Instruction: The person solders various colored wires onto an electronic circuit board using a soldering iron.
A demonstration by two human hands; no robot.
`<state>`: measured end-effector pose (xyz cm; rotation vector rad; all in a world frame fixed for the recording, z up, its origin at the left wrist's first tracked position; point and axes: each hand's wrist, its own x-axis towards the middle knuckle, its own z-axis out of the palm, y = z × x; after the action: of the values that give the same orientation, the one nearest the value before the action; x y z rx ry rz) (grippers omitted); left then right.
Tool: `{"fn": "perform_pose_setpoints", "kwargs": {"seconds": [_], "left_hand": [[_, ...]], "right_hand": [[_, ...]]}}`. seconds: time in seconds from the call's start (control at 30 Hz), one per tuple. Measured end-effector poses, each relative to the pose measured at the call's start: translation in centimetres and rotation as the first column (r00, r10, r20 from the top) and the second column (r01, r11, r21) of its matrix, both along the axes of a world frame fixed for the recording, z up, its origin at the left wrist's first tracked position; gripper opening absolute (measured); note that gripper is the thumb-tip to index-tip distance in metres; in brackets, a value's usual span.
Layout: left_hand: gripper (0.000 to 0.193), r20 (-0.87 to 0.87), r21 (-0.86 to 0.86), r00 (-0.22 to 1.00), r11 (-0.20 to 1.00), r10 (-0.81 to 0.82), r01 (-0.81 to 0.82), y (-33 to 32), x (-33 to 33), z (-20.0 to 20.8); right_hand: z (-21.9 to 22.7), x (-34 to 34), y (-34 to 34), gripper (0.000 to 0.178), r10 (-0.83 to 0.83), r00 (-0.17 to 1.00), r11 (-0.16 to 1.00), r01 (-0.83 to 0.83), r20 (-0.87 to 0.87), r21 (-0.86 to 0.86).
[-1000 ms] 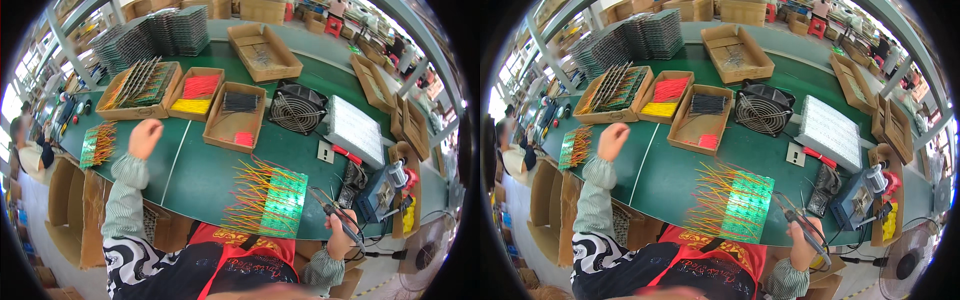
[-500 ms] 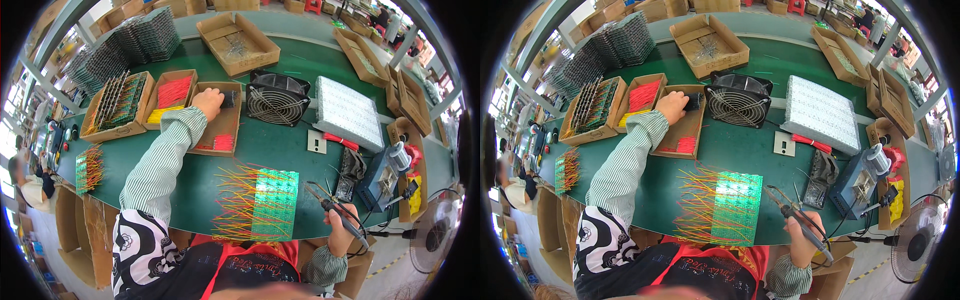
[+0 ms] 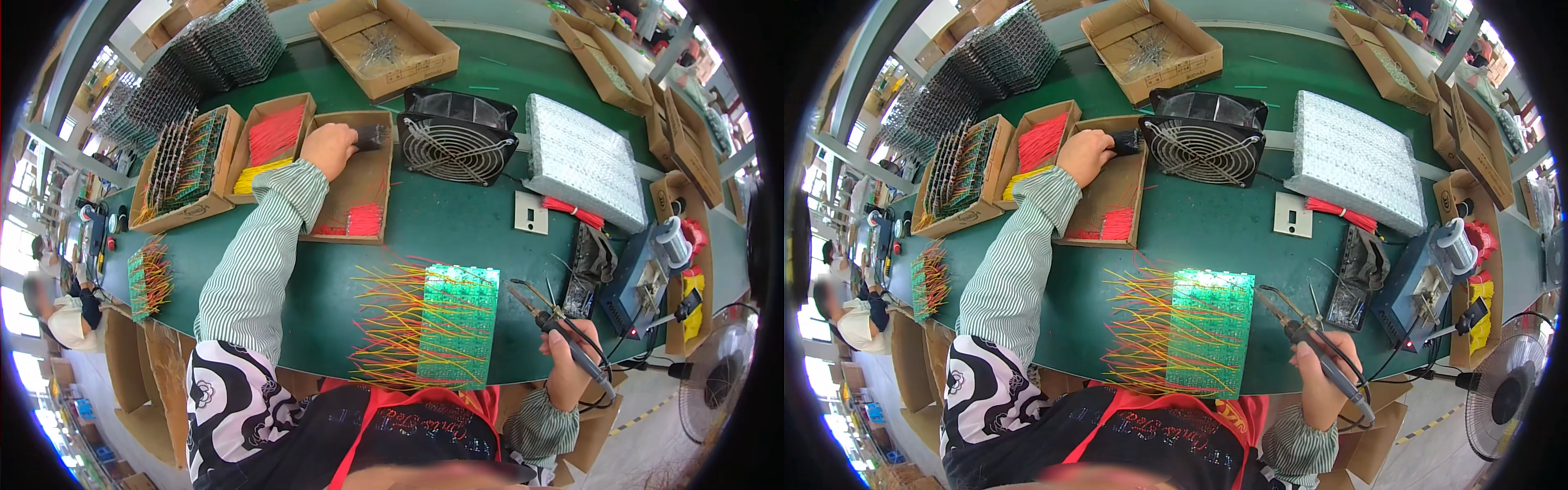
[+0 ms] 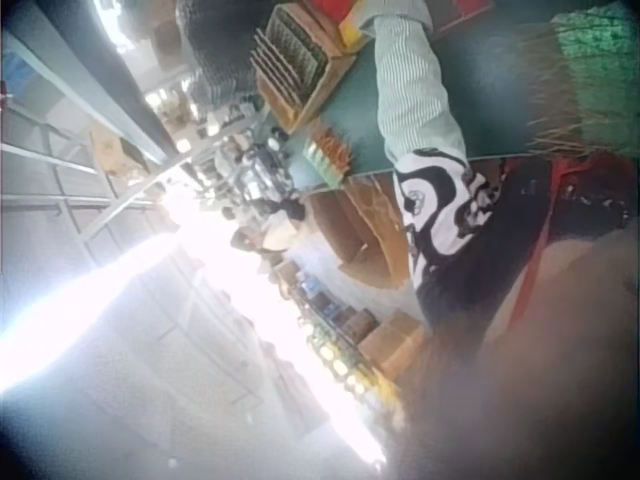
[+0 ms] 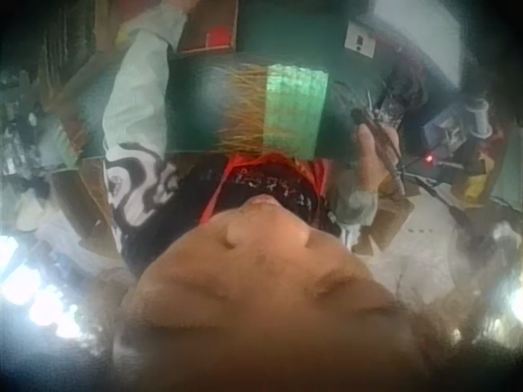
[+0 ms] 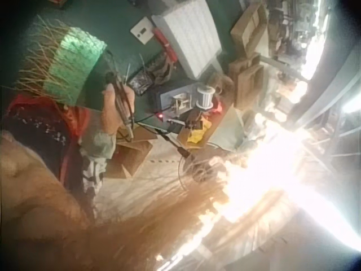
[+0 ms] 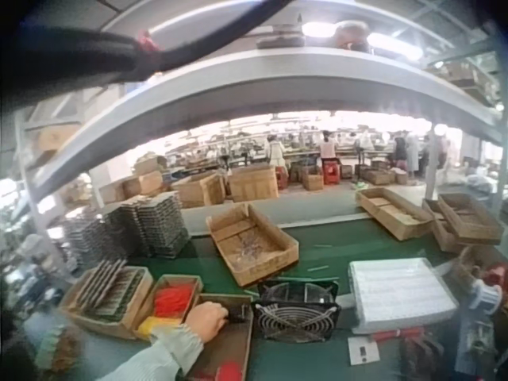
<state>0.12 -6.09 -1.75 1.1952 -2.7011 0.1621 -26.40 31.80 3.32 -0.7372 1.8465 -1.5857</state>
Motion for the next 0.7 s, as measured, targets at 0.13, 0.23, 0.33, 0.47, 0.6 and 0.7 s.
{"fn": "perform_pose_setpoints", "kwargs": {"seconds": [0.13, 0.23, 0.33, 0.47, 0.6, 0.7], "left_hand": [[0.014, -0.074, -0.024, 0.997, 0.999, -0.034, 0.032, -0.4, 0.6, -0.6], [0.013, -0.057, -0.053, 0.997, 0.997, -0.050, 0.047, -0.3, 0.5, -0.3], [0.013, 0.013, -0.077, 1.000, 0.997, -0.021, 0.022, 0.2, 0.3, 0.2], [0.014, 0.061, -0.118, 0.998, 0.993, -0.009, 0.016, 0.3, 0.2, 0.4], [0.016, 0.150, -0.131, 0.988, 0.991, 0.026, -0.007, 0.7, 0.2, 0.4], [0.016, 0.192, -0.143, 0.980, 0.990, 0.047, -0.020, 0.9, 0.1, 0.7]], "right_hand": [[0.1, 0.1, -0.1, 0.016, 0.005, 1.000, 1.000, -0.005, 0.000, 0.007], [0.0, 0.1, 0.0, 0.016, 0.012, 1.000, 1.000, -0.012, 0.000, -0.003], [0.0, 0.2, 0.2, 0.016, 0.011, 1.000, 1.000, -0.011, -0.004, -0.011], [0.0, 0.2, 0.4, 0.016, 0.000, 1.000, 1.000, 0.000, -0.010, -0.016], [0.0, 0.1, 0.3, 0.015, 0.013, 1.000, 1.000, -0.013, -0.010, -0.028], [0.1, 0.2, 0.6, 0.016, 0.017, 1.000, 0.999, -0.018, -0.008, -0.031]]}}
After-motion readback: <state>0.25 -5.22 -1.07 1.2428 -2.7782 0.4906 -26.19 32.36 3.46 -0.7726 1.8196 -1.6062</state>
